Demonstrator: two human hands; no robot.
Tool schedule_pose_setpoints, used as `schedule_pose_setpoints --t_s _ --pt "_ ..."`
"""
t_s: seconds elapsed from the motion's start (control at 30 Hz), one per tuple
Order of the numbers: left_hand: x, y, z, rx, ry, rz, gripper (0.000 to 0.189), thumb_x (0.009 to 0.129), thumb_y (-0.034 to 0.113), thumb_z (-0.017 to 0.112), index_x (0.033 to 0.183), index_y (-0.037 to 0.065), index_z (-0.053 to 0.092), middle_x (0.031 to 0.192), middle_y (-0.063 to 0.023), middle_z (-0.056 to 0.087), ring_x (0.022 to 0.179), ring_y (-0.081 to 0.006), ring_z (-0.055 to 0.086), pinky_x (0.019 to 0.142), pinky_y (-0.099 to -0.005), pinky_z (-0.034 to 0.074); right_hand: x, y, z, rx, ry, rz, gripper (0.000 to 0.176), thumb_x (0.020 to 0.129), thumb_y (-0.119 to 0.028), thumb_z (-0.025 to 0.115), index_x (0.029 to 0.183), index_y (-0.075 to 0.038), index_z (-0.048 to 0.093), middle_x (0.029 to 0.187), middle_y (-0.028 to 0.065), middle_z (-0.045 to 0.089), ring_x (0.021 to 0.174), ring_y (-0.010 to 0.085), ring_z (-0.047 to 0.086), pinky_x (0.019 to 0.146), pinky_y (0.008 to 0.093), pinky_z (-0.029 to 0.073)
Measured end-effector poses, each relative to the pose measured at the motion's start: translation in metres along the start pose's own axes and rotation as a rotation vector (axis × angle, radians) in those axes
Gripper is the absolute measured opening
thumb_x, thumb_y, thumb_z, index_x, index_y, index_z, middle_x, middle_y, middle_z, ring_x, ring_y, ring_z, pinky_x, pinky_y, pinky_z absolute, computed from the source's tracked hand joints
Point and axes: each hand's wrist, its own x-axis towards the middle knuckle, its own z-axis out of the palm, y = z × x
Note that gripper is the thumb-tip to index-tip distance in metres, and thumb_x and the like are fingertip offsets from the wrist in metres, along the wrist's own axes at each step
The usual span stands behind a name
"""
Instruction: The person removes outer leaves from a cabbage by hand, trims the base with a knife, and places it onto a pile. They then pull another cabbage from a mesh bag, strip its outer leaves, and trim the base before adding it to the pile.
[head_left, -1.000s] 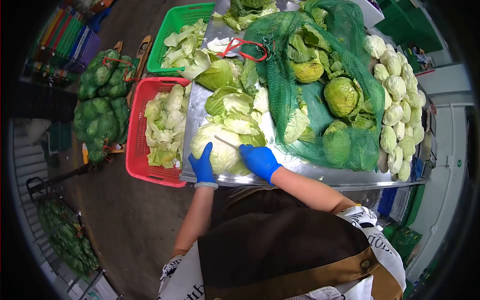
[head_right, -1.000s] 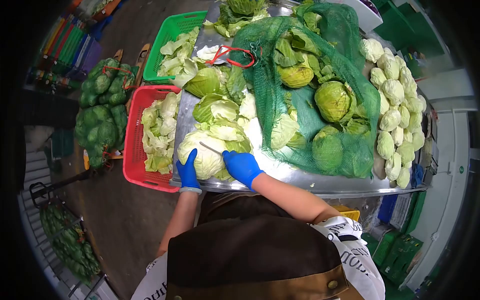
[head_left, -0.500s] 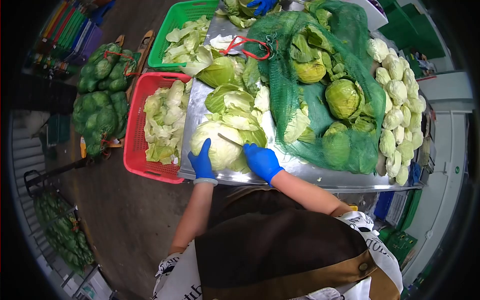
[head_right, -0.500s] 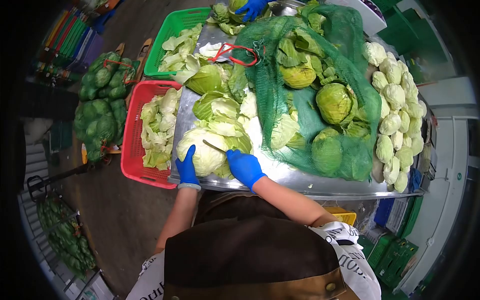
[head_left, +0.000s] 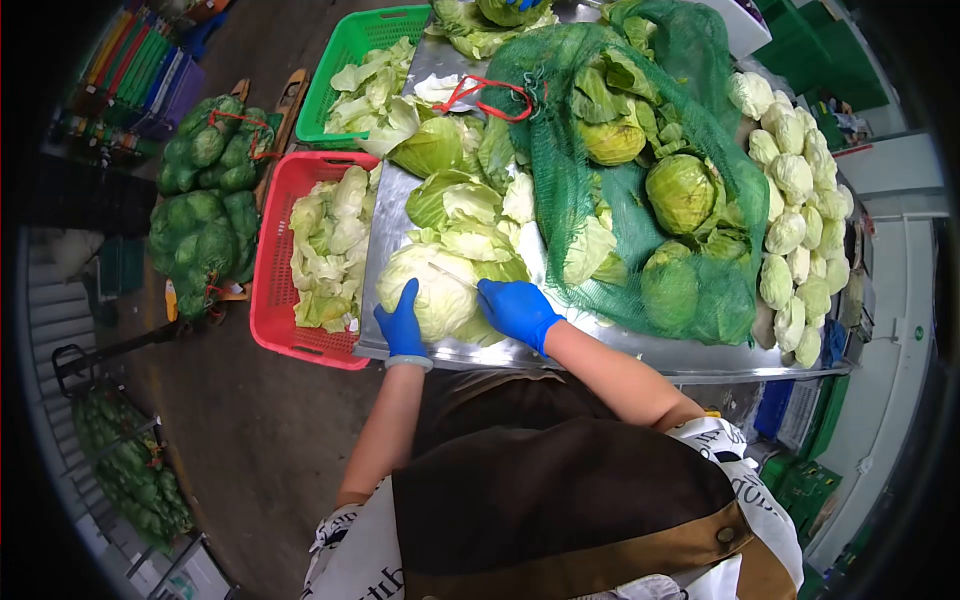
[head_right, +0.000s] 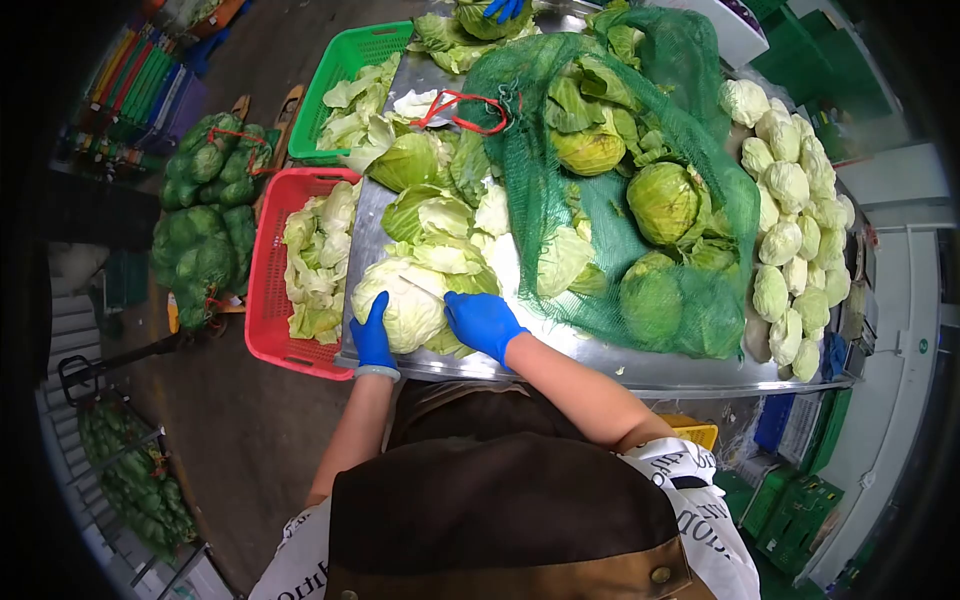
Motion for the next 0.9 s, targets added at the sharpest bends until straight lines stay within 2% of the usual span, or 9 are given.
schedule_pose_setpoints --t_s 0.1,0.2,0.4,0.53,0.73,0.83,0.9 --pt "0.0 -0.003 -0.001 0.001 -0.048 0.004 0.061 0.072 0.015 0.078 0.121 -0.005 0.047 0.113 -0.0153 0.057 0.096 -0.0238 0.06 0.078 -0.0358 0.053 0.007 -0.001 0.001 -0.001 -0.054 0.018 0.021 0.091 -0.025 0.047 0.093 -0.006 0.056 0.073 0.02 0.063 0.064 0.0392 0.061 0.059 0.0494 0.049" --pt "0.003 0.002 -0.003 -0.011 -0.079 -0.022 0.064 0.072 0.015 0.078 0.123 -0.006 0.045 0.114 -0.0156 0.056 0.097 -0.0242 0.06 0.078 -0.0361 0.053 0.002 -0.003 -0.006 0.002 -0.099 0.029 0.018 0.089 -0.02 0.046 0.092 -0.004 0.055 0.073 0.0189 0.064 0.065 0.038 0.062 0.059 0.0491 0.049" --pt "0.0 0.002 0.0 -0.015 -0.017 -0.037 0.06 0.073 0.016 0.077 0.122 -0.005 0.049 0.115 -0.0147 0.057 0.097 -0.0244 0.06 0.079 -0.0361 0.053 -0.01 0.006 -0.003 -0.187 -0.014 -0.02 0.014 0.084 -0.014 0.05 0.094 -0.005 0.054 0.076 0.0164 0.063 0.062 0.0339 0.064 0.054 0.045 0.05" --pt "0.003 -0.003 -0.002 0.041 -0.026 0.027 0.055 0.076 0.019 0.074 0.121 -0.004 0.054 0.115 -0.0144 0.059 0.097 -0.0245 0.062 0.081 -0.0366 0.052 0.0 0.01 0.002 -0.341 0.016 0.089 0.013 0.083 -0.01 0.049 0.094 -0.005 0.054 0.079 0.0152 0.063 0.06 0.0316 0.064 0.052 0.0428 0.051" --pt "-0.002 0.004 -0.006 -0.053 -0.097 -0.026 0.054 0.074 0.012 0.076 0.12 -0.004 0.051 0.112 -0.0134 0.058 0.097 -0.0232 0.06 0.08 -0.0345 0.052 0.003 0.023 0.014 -0.113 0.061 0.142 0.019 0.091 -0.02 0.046 0.097 -0.004 0.053 0.077 0.0206 0.063 0.063 0.0365 0.063 0.056 0.0479 0.05" --pt "0.003 0.001 -0.019 -0.059 -0.159 -0.034 0.051 0.075 0.013 0.074 0.119 -0.002 0.052 0.112 -0.0131 0.059 0.098 -0.0238 0.06 0.081 -0.0349 0.052 0.026 0.048 0.015 0.004 0.196 0.382 0.025 0.092 -0.026 0.045 0.095 -0.004 0.055 0.077 0.0226 0.063 0.065 0.0401 0.062 0.059 0.0502 0.05" --pt "-0.001 -0.001 -0.026 -0.074 -0.171 -0.049 0.051 0.075 0.013 0.073 0.119 -0.002 0.052 0.112 -0.0131 0.059 0.099 -0.0241 0.059 0.082 -0.0351 0.051 0.038 0.081 0.003 -0.034 0.215 0.315 0.026 0.092 -0.028 0.046 0.093 -0.005 0.057 0.076 0.0221 0.064 0.065 0.0417 0.061 0.06 0.0505 0.05"
